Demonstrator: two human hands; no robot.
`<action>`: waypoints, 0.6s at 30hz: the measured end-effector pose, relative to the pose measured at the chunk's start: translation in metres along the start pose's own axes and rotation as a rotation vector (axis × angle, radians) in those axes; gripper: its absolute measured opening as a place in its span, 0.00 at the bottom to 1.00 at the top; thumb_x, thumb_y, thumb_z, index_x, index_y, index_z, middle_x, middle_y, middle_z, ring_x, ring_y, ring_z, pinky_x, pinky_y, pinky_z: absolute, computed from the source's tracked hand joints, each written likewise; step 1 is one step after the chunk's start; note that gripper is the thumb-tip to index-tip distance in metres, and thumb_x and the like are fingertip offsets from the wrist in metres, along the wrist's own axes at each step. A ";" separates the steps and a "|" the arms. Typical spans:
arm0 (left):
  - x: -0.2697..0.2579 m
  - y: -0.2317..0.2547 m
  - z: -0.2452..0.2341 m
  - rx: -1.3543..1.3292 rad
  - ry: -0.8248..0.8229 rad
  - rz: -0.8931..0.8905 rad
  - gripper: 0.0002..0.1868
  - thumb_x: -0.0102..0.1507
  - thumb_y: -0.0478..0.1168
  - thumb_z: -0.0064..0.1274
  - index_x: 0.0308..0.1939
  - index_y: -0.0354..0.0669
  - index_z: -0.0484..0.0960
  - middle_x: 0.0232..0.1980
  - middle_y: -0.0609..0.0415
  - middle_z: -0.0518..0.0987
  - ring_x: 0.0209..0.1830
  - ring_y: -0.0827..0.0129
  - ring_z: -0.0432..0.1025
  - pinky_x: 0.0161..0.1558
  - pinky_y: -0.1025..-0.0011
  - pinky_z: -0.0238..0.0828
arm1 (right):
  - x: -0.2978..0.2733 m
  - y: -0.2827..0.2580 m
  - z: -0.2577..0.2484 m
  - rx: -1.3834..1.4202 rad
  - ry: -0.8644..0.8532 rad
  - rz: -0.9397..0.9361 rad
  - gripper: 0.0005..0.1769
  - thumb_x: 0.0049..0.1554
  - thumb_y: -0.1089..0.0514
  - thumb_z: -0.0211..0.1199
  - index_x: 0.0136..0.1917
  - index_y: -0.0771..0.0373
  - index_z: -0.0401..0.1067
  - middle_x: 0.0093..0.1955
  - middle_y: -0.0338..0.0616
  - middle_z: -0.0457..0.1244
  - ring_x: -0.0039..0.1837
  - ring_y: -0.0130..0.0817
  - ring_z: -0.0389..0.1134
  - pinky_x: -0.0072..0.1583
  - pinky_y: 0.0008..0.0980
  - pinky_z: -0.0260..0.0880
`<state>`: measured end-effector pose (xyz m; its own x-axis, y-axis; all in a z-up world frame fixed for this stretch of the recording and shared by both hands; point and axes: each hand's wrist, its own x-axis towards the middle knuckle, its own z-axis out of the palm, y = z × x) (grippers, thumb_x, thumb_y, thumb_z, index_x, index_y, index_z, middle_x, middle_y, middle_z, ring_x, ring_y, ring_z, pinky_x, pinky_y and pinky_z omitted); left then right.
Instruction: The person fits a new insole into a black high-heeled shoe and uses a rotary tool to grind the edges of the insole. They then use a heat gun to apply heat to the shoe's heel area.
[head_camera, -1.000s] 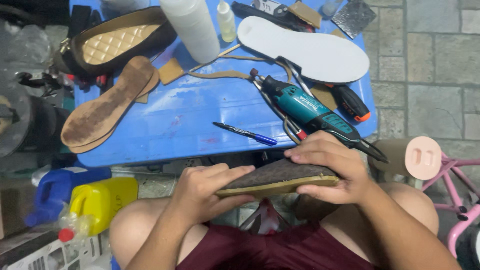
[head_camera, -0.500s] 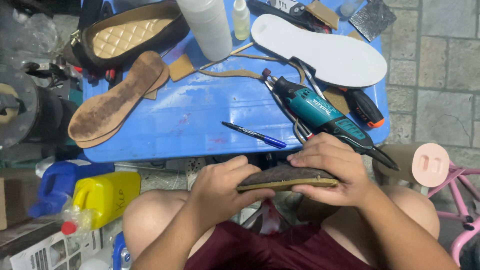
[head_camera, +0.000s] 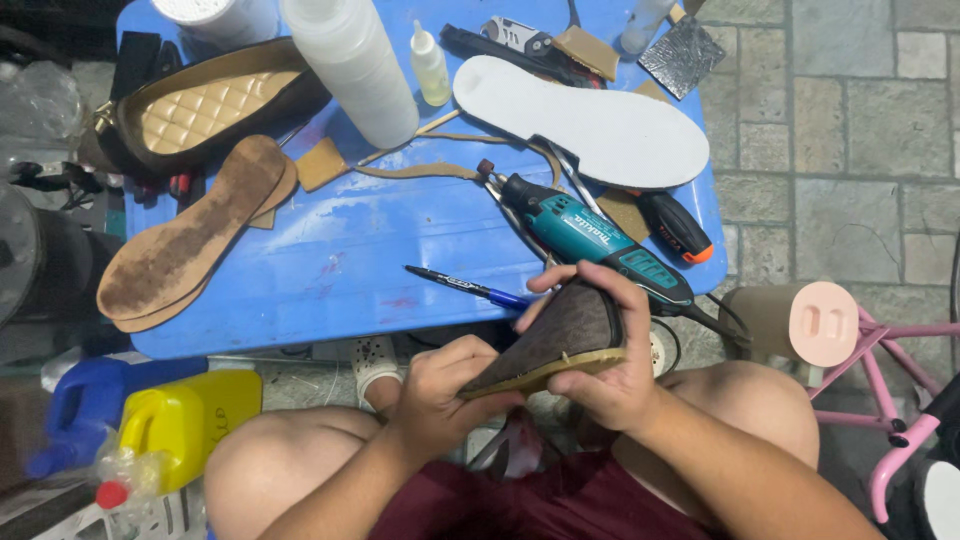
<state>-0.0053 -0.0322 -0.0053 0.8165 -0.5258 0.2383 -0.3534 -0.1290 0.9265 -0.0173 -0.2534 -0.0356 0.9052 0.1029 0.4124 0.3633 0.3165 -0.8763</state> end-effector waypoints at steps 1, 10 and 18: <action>0.000 0.001 0.002 0.004 0.016 0.008 0.11 0.61 0.40 0.67 0.40 0.36 0.86 0.37 0.53 0.81 0.29 0.70 0.78 0.31 0.73 0.74 | -0.002 0.001 -0.001 0.079 -0.020 0.022 0.50 0.57 0.51 0.76 0.81 0.55 0.48 0.72 0.62 0.57 0.61 0.44 0.70 0.61 0.41 0.77; 0.003 0.002 -0.003 0.267 -0.008 0.235 0.30 0.50 0.46 0.71 0.51 0.39 0.77 0.42 0.49 0.80 0.36 0.58 0.79 0.38 0.67 0.76 | 0.009 -0.007 -0.015 0.026 -0.383 -0.086 0.42 0.58 0.55 0.75 0.77 0.44 0.54 0.68 0.59 0.60 0.68 0.50 0.68 0.64 0.46 0.76; 0.002 0.007 0.002 0.065 -0.035 0.056 0.22 0.51 0.36 0.70 0.46 0.38 0.77 0.42 0.49 0.78 0.38 0.58 0.78 0.38 0.67 0.75 | 0.016 -0.013 -0.016 -0.046 -0.428 -0.062 0.40 0.57 0.50 0.76 0.76 0.47 0.57 0.73 0.60 0.56 0.73 0.51 0.63 0.70 0.47 0.69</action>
<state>-0.0069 -0.0359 0.0008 0.7782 -0.5631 0.2781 -0.4281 -0.1517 0.8909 -0.0040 -0.2706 -0.0212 0.7114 0.4699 0.5225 0.4327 0.2929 -0.8526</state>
